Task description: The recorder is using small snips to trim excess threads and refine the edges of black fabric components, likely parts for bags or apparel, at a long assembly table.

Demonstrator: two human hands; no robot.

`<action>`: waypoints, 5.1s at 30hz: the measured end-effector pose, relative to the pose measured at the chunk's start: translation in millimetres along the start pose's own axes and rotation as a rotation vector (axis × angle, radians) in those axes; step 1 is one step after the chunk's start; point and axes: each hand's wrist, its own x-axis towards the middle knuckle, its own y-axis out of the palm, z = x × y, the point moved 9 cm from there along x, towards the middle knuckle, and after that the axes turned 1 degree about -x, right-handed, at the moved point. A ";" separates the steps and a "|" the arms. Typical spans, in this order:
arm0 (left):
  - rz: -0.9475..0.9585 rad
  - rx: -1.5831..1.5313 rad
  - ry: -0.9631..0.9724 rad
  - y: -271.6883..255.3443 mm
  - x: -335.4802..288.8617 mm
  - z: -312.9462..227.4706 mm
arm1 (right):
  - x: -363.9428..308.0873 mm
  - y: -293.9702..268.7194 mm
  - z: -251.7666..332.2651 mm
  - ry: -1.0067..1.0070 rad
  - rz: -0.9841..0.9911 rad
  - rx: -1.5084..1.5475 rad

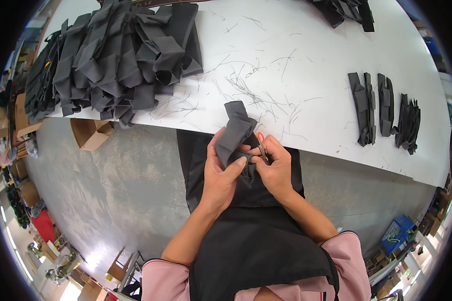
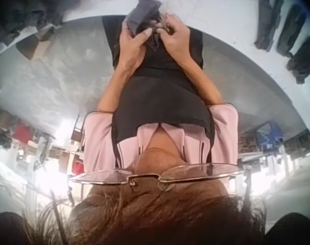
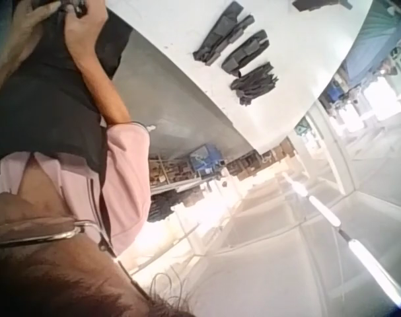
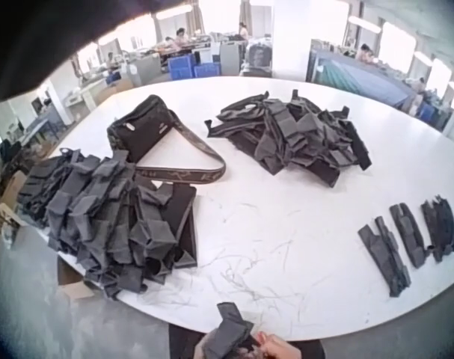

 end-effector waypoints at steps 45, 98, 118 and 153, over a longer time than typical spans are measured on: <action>0.007 0.168 0.109 -12.9 6.5 -3.3 | 5.3 -22.2 66.9 -0.151 0.286 -0.600; 0.085 0.186 0.085 -9.2 4.6 0.6 | 12.8 -15.7 55.0 -0.094 0.436 -0.531; 0.096 0.164 0.063 -8.8 6.9 2.6 | 13.1 -19.6 44.3 0.003 0.429 -0.413; 0.283 -0.503 -0.103 20.1 29.5 -13.9 | -27.2 -0.1 59.6 -0.210 -0.016 -0.294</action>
